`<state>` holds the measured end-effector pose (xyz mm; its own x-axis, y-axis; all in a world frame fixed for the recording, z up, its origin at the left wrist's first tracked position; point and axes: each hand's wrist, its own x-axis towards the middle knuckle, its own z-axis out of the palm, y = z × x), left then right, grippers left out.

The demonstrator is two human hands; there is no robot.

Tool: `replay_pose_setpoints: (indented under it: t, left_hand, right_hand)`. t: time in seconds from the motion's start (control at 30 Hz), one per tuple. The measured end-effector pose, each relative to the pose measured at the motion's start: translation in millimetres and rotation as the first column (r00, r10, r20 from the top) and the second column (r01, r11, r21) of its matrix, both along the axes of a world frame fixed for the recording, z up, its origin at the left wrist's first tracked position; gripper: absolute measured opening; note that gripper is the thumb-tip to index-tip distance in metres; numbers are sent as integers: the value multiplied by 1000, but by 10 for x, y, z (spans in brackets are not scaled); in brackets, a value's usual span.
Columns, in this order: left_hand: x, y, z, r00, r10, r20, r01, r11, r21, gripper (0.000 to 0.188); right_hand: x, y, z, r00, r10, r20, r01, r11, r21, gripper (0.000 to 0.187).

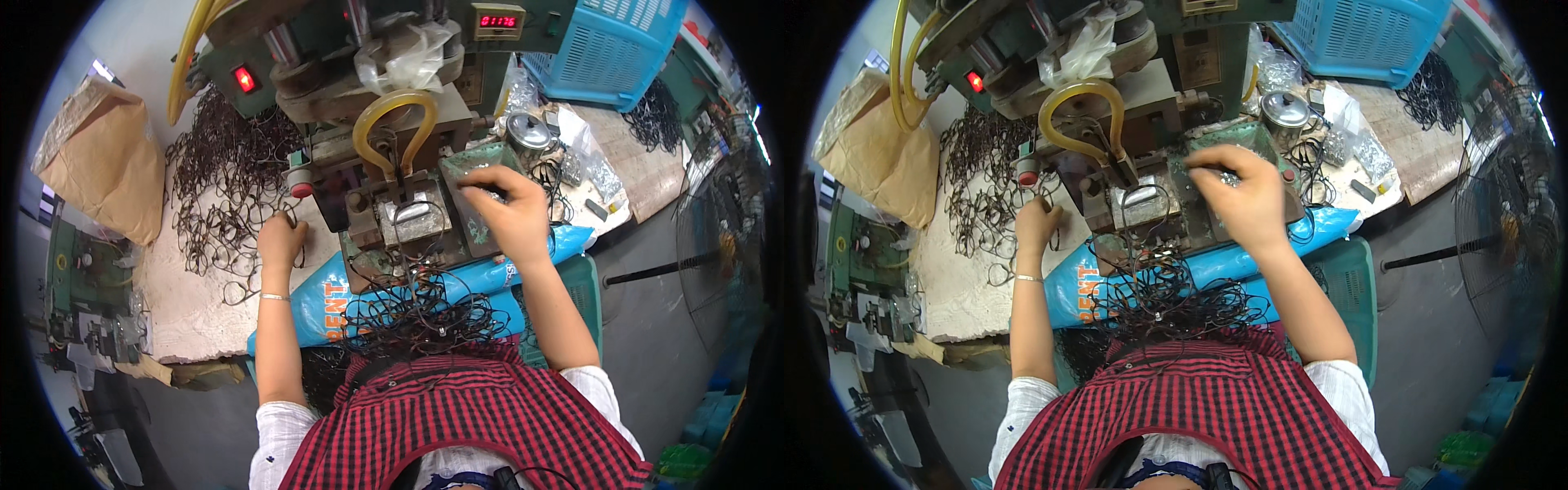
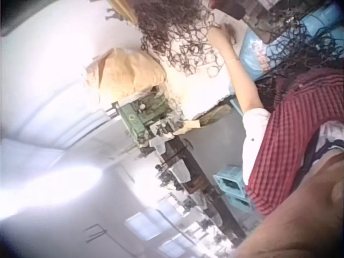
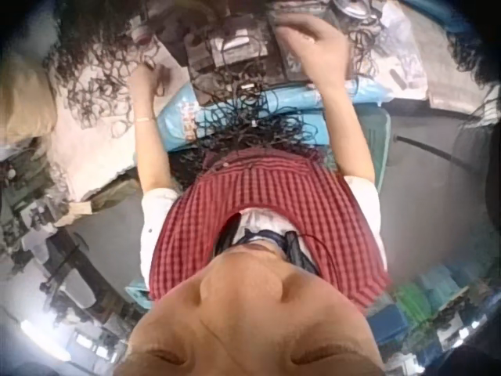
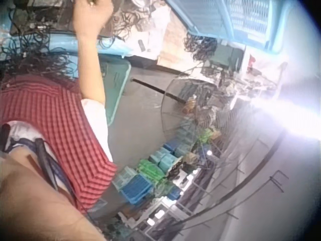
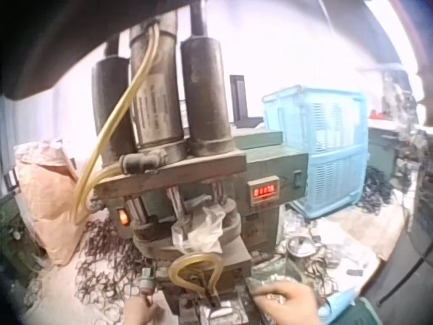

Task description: The person repeatedly picks small metal pins and dark wire loops, inserts them into a press machine, and removes the formed wire assemblies. The person places finished assemblies into a blue bin and continues the cycle.

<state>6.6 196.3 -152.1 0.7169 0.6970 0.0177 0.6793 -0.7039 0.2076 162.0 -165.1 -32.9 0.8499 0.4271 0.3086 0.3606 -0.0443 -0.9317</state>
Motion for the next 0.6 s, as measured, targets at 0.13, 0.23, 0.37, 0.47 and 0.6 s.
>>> replay_pose_setpoints:
  t: [0.13,0.23,0.37,0.47,0.6]
  left_hand:
    - [-201,4,-169,796,134,591,-72,989,-127,25]
    - [-371,-380,125,356,299,885,275,872,-405,8]
    - [-264,-1174,1372,-33,189,981,699,706,-113,15]
    - [-102,-1457,1827,-68,-49,996,742,665,83,19]
    - [75,-1312,1776,-32,16,999,637,771,8,17]
  right_hand:
    - [-158,385,32,990,135,-27,-130,982,138,34]
    - [-235,456,-47,996,58,-63,-48,987,155,45]
    - [-191,454,-67,995,56,-81,-40,981,191,56]
    - [-299,505,48,973,129,-194,-75,962,262,58]
    - [-398,561,126,955,154,-254,-74,952,298,58]
